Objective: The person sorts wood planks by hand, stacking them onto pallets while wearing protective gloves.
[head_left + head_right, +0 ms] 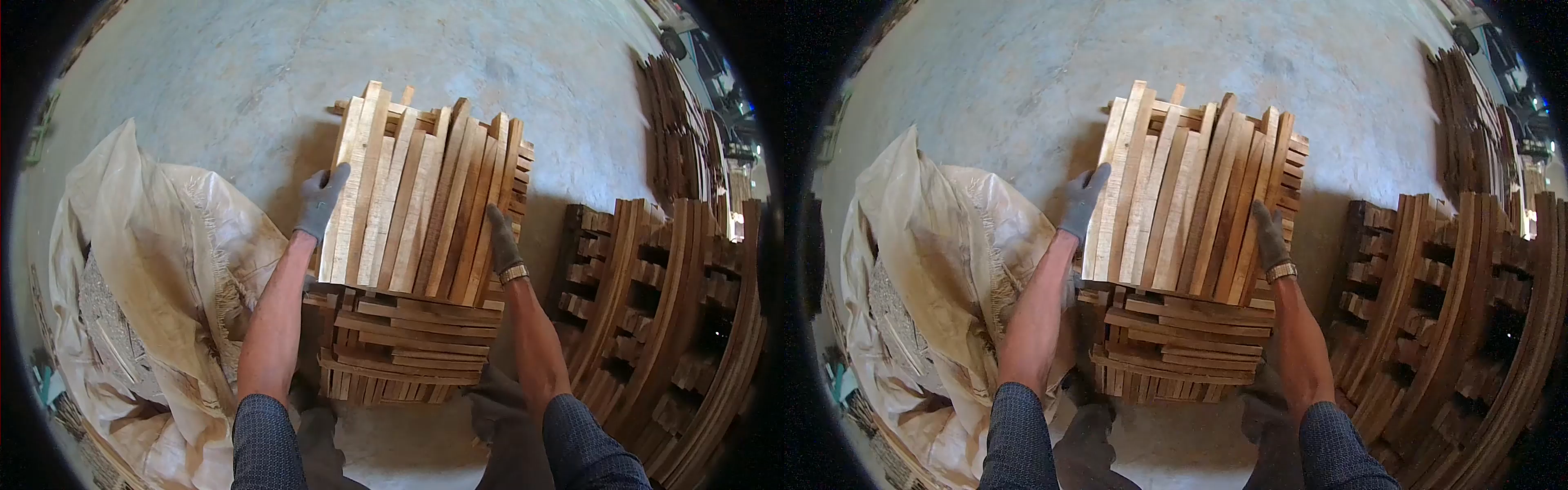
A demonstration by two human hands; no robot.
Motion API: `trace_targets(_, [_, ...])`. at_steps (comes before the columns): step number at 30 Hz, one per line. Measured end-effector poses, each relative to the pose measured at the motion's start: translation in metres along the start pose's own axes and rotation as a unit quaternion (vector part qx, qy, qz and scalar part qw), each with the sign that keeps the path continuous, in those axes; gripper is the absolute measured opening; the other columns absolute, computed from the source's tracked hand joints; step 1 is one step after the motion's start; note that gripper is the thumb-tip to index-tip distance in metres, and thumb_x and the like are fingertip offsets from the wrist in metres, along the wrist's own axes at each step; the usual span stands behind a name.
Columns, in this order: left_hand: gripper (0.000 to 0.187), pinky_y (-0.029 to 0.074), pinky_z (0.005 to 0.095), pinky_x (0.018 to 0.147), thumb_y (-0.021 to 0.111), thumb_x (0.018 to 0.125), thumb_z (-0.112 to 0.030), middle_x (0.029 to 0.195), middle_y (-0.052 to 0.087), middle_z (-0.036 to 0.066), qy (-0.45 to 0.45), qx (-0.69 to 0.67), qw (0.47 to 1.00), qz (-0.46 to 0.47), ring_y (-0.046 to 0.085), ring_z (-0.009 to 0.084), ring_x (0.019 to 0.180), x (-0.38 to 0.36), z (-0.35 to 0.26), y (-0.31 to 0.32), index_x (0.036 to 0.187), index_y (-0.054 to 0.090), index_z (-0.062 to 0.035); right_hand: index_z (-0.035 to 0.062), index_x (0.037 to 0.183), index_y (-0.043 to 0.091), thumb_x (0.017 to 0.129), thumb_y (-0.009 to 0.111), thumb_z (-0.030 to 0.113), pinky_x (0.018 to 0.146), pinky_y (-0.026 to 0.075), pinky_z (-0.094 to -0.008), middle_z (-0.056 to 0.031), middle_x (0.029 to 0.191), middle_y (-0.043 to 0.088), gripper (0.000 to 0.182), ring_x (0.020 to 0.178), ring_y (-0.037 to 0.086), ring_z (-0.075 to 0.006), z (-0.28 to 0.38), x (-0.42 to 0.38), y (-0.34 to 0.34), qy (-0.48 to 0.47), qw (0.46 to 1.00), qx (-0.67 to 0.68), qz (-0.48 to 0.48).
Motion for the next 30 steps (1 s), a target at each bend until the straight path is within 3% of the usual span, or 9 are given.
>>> trace_targets(3, [0.055,0.045,0.0374,0.063,0.064,0.092,-0.051,0.068,0.059,0.012,0.089,0.168,0.981,-0.029,0.053,0.0184,0.064,-0.006,-0.021,-0.005,0.081,0.068,0.0034,-0.0001,0.146,0.027,0.09,0.067,0.052,0.096,0.052,-0.0409,-0.0182,0.133,0.05,0.087,0.12,0.055,-0.0289,0.004,-0.004,0.003,-0.011,1.0,-0.023,-0.018])
trace_targets(4, [0.057,0.047,0.0432,0.064,0.06,0.093,-0.052,0.072,0.062,0.024,0.098,0.181,0.978,-0.021,0.061,0.0295,0.065,-0.005,-0.023,-0.004,0.087,0.07,0.0043,-0.0002,0.145,0.03,0.09,0.067,0.052,0.099,0.05,-0.0408,-0.0179,0.132,0.051,0.085,0.121,0.054,-0.0284,0.012,-0.011,0.006,-0.016,1.0,-0.019,-0.019])
trace_targets(10, [0.066,0.048,0.0512,0.067,0.053,0.095,-0.057,0.083,0.066,0.03,0.035,0.358,0.932,-0.046,0.065,0.0467,0.077,0.005,-0.012,0.002,0.083,0.071,0.0052,-0.0026,0.136,0.04,0.086,0.072,0.051,0.09,0.053,-0.0422,-0.0167,0.124,0.056,0.08,0.112,0.058,-0.0278,0.013,-0.006,0.002,-0.033,0.999,-0.023,-0.03])
trace_targets(13, [0.064,0.05,0.0509,0.069,0.054,0.094,-0.056,0.083,0.066,0.03,0.064,0.35,0.931,-0.084,0.066,0.0466,0.078,-0.011,-0.04,0.005,0.082,0.071,0.0043,0.0015,0.126,0.048,0.086,0.073,0.047,0.085,0.054,-0.0409,-0.013,0.116,0.058,0.066,0.104,0.059,-0.024,0.024,-0.016,0.009,-0.043,0.999,-0.006,-0.022])
trace_targets(18, [0.063,0.053,0.0493,0.076,0.064,0.086,-0.055,0.087,0.07,0.026,0.106,0.396,0.905,-0.119,0.069,0.0438,0.083,-0.037,-0.037,0.021,0.113,0.064,0.0012,0.0021,0.125,0.053,0.087,0.074,0.044,0.087,0.052,-0.0397,-0.0142,0.115,0.061,0.06,0.105,0.06,-0.023,0.037,-0.026,0.014,-0.011,0.999,-0.026,-0.046])
trace_targets(21, [0.102,0.047,0.0449,0.099,0.072,0.078,-0.057,0.133,0.052,0.036,0.106,0.428,0.893,-0.09,0.057,0.0452,0.12,-0.052,-0.041,0.031,0.142,0.035,0.0143,0.0008,0.13,0.052,0.086,0.074,0.044,0.09,0.05,-0.0395,-0.0159,0.121,0.06,0.066,0.108,0.059,-0.0236,0.037,-0.023,0.007,0.008,0.996,-0.061,-0.061])
trace_targets(22, [0.114,0.04,0.0419,0.109,0.074,0.077,-0.057,0.146,0.037,0.038,0.035,0.41,0.91,-0.041,0.045,0.046,0.133,-0.048,-0.039,0.031,0.147,0.023,0.0166,-0.0009,0.13,0.053,0.085,0.074,0.047,0.092,0.049,-0.0409,-0.0175,0.122,0.061,0.069,0.11,0.06,-0.0257,0.043,-0.027,0.006,0.01,0.991,-0.111,-0.072])
trace_targets(28, [0.114,0.037,0.0393,0.112,0.073,0.076,-0.058,0.148,0.037,0.035,-0.009,0.402,0.915,-0.024,0.044,0.0415,0.136,-0.046,-0.042,0.031,0.148,0.023,0.0158,-0.0071,0.136,0.048,0.082,0.065,0.062,0.097,0.049,-0.0462,-0.0277,0.123,0.064,0.089,0.113,0.064,-0.04,0.043,-0.01,-0.004,0.027,0.895,-0.431,-0.11])
trace_targets(30, [0.114,0.038,0.0391,0.111,0.073,0.076,-0.058,0.149,0.036,0.034,-0.001,0.417,0.909,-0.03,0.045,0.0408,0.136,-0.047,-0.038,0.03,0.148,0.023,0.0155,-0.007,0.138,0.046,0.082,0.065,0.061,0.096,0.05,-0.0457,-0.0268,0.121,0.064,0.09,0.11,0.065,-0.0395,0.04,-0.014,-0.001,0.012,0.911,-0.396,-0.113])
Point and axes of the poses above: each hand's wrist, its own x-axis towards the middle knuckle, its own y-axis out of the palm, z = x × y, the point moved 6 cm from there along x, towards the middle knuckle
